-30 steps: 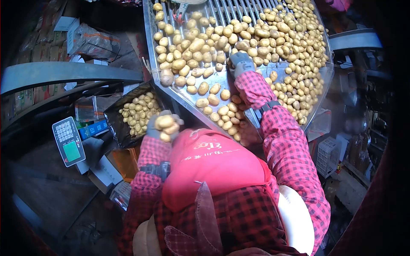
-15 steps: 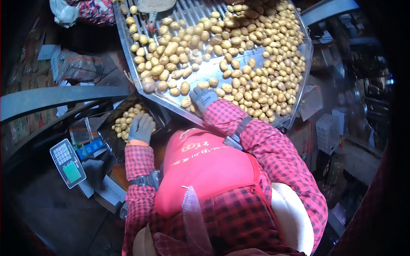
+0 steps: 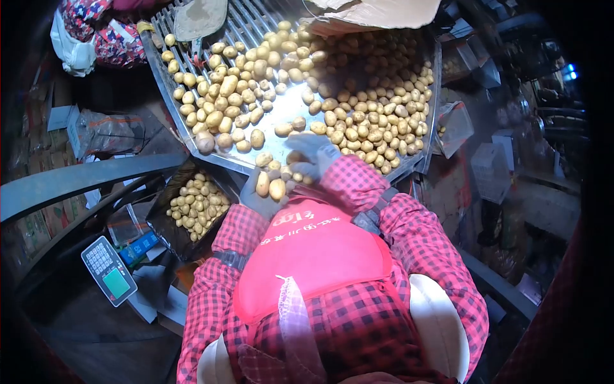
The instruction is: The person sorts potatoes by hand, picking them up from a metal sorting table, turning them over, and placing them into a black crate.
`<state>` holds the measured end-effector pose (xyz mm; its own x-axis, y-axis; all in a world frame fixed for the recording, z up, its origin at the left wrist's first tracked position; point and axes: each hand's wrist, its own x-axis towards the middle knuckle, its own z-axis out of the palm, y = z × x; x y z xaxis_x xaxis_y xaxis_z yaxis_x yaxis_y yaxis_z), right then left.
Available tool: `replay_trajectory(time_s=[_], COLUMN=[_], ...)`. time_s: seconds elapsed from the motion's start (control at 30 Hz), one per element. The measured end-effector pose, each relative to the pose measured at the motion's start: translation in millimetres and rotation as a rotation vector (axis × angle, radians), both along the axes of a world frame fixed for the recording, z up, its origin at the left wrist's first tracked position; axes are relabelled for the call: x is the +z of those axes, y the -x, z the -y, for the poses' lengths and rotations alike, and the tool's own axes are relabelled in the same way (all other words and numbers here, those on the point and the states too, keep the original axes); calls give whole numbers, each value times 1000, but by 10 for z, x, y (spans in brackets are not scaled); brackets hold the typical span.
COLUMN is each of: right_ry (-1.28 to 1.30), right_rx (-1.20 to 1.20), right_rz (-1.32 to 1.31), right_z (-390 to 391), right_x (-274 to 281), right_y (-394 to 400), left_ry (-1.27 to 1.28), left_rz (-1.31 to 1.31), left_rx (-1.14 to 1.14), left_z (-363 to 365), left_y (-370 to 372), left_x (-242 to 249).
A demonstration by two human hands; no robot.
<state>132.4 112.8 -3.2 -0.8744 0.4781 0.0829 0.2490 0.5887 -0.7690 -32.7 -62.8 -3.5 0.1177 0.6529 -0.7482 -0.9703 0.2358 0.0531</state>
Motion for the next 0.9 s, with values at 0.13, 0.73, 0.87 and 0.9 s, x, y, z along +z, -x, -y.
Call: replay_trajectory(time_s=[0.13, 0.73, 0.87, 0.9], right_ry=[-429, -194, -467, -408], right_rx=[-4, -668, -785, -756], right_rz=[267, 159, 778, 1037], right_z=[-264, -1521, -1523, -1462], right_x=[-261, -119, -1014, -954], right_y=[-725, -792, -1146, -1056], left_ry=[17, 336, 470, 502], left_rz=[-353, -531, -580, -594], left_rx=[-14, 641, 463, 421], left_z=[86, 1942, 2176, 2110], left_y=[-22, 1607, 1943, 1952], left_x=[211, -1008, -1205, -1174])
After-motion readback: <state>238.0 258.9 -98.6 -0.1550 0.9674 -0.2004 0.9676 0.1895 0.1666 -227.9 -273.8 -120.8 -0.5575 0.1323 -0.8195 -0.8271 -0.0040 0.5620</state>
